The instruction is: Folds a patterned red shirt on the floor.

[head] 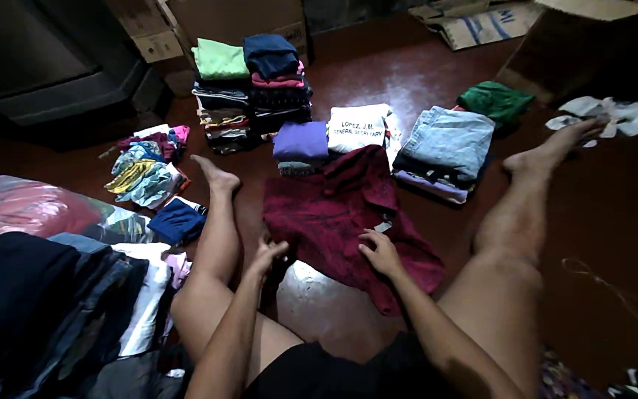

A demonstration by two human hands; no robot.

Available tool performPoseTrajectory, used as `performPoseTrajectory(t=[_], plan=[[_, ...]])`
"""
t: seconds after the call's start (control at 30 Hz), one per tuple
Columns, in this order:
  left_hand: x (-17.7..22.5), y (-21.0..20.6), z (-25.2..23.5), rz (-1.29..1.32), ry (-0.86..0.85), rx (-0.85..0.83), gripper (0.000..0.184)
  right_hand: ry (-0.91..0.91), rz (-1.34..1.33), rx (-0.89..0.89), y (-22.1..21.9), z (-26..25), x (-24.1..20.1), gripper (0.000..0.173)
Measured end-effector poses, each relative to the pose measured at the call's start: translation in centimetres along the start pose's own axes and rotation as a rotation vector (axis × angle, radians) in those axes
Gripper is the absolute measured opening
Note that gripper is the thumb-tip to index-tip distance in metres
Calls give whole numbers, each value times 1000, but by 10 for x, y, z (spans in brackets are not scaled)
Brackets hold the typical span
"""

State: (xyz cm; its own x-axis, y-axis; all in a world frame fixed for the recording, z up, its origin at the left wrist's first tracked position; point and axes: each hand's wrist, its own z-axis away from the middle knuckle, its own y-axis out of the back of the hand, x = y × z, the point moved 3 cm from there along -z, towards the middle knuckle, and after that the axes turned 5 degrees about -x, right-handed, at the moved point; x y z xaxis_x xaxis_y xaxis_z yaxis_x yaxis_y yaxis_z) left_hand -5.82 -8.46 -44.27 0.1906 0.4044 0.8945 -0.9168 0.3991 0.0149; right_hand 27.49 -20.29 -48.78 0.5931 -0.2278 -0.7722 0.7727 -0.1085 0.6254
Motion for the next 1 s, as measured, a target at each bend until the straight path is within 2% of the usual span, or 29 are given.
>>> performPoseTrajectory(t=[0.07, 0.13, 0.2, 0.27, 0.33, 0.4, 0.47, 0.57, 0.63, 0.67, 0.7, 0.77, 0.8, 0.87, 0.93, 1.0], plan=[[-5, -6, 6, -271, 178, -173, 65, 20, -14, 19, 5, -1, -2, 32], [5, -8, 9, -413, 174, -274, 42, -32, 37, -56, 12, -2, 1, 33], [19, -4, 14, -361, 108, -253, 36, -89, 100, -163, 21, -5, 8, 35], [23, 1, 19, -138, 85, -203, 41, -90, 147, -258, 29, -11, 6, 40], [13, 7, 20, -73, 164, -120, 42, -43, 179, -378, 38, -14, -2, 46], [3, 17, 19, -280, 255, -103, 54, 27, 236, -474, 53, -11, -12, 46], [-1, 27, 22, -596, 350, -105, 77, 47, 265, -470, 73, -3, -17, 41], [0, 35, 32, -996, 462, -26, 98, -51, 271, -386, 96, 11, 8, 39], [8, 27, 39, -1205, 436, 95, 106, -160, 255, -245, 103, 20, 33, 44], [14, 18, 42, -1277, 357, 149, 102, -224, 237, -138, 107, 24, 37, 45], [19, 9, 43, -1330, 242, 168, 91, -262, 210, -30, 111, 27, 34, 43], [19, -10, 37, -1350, -8, 77, 60, -224, 201, 87, 112, 28, 19, 34], [15, -20, 31, -1341, -71, -21, 52, -168, 231, 65, 106, 27, 13, 30], [1, -32, 20, -1331, -61, -181, 54, -51, 280, -106, 89, 19, 9, 32], [-17, -34, 13, -1337, 61, -243, 66, -28, 294, -291, 74, 3, 16, 44], [-25, -32, 13, -1350, 163, -243, 78, -113, 206, -258, 76, -14, 24, 57]])
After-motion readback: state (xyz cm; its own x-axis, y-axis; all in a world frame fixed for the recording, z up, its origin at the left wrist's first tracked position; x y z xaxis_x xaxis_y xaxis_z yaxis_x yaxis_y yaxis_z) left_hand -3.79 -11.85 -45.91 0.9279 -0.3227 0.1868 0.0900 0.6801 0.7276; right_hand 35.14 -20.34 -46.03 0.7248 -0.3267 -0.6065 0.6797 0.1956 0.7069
